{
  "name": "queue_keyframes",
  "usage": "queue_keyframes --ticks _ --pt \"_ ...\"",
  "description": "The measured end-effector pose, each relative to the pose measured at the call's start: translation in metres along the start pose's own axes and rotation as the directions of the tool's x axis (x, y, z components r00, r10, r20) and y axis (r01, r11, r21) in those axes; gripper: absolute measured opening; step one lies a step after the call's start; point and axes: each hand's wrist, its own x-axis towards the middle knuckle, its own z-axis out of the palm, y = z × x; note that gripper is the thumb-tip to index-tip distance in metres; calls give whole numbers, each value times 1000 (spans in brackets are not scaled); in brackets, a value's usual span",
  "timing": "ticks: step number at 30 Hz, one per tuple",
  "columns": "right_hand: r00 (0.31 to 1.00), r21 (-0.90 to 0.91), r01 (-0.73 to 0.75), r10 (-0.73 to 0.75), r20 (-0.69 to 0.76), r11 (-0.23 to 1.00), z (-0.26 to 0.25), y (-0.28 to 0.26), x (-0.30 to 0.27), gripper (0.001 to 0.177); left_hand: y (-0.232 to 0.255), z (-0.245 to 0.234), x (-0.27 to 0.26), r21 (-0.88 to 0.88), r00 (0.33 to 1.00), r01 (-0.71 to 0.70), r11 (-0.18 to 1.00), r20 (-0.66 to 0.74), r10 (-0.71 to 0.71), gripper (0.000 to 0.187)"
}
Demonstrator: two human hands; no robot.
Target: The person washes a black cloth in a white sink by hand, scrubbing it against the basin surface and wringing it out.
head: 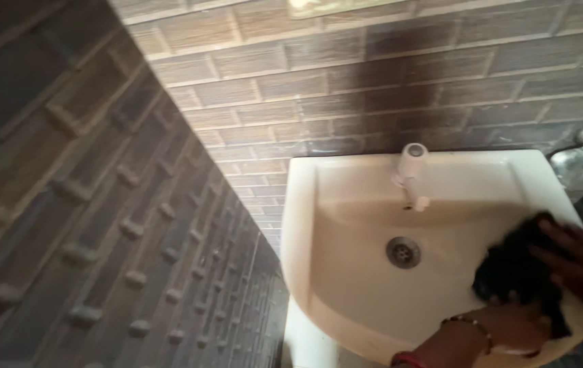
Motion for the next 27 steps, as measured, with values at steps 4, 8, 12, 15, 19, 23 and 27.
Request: queue_keyframes --ticks 4,8,12,15,19,23,27 --pt "972 44 222 -225 64 974 -43 19 31 57 -21 6 28 39 896 250 967 -388 -216 61" --pt "997 453 9 28 -75 892 -61 20 50 64 -53 -23 35 -66 710 524 849 -516 -479 57" --pt "954 562 80 100 -283 823 -60 9 48 55 -89 -6 28 93 830 478 873 -374 -414 37" --pt "986 652 -121 164 -6 748 -66 -2 31 61 -91 9 33 195 898 437 878 -147 -415 33" --pt "980 741 -77 187 -67 667 -67 -20 -10 60 -61 17 15 15 951 205 979 -240 -195 25" --pt "976 706 -149 218 -8 692 -48 -40 -39 57 -8 -14 -13 -100 976 2 995 -216 -24 22" --pt "974 789 9 174 -147 615 -32 -69 -82 55 39 -63 -44 -75 998 32 997 -50 -36 25"
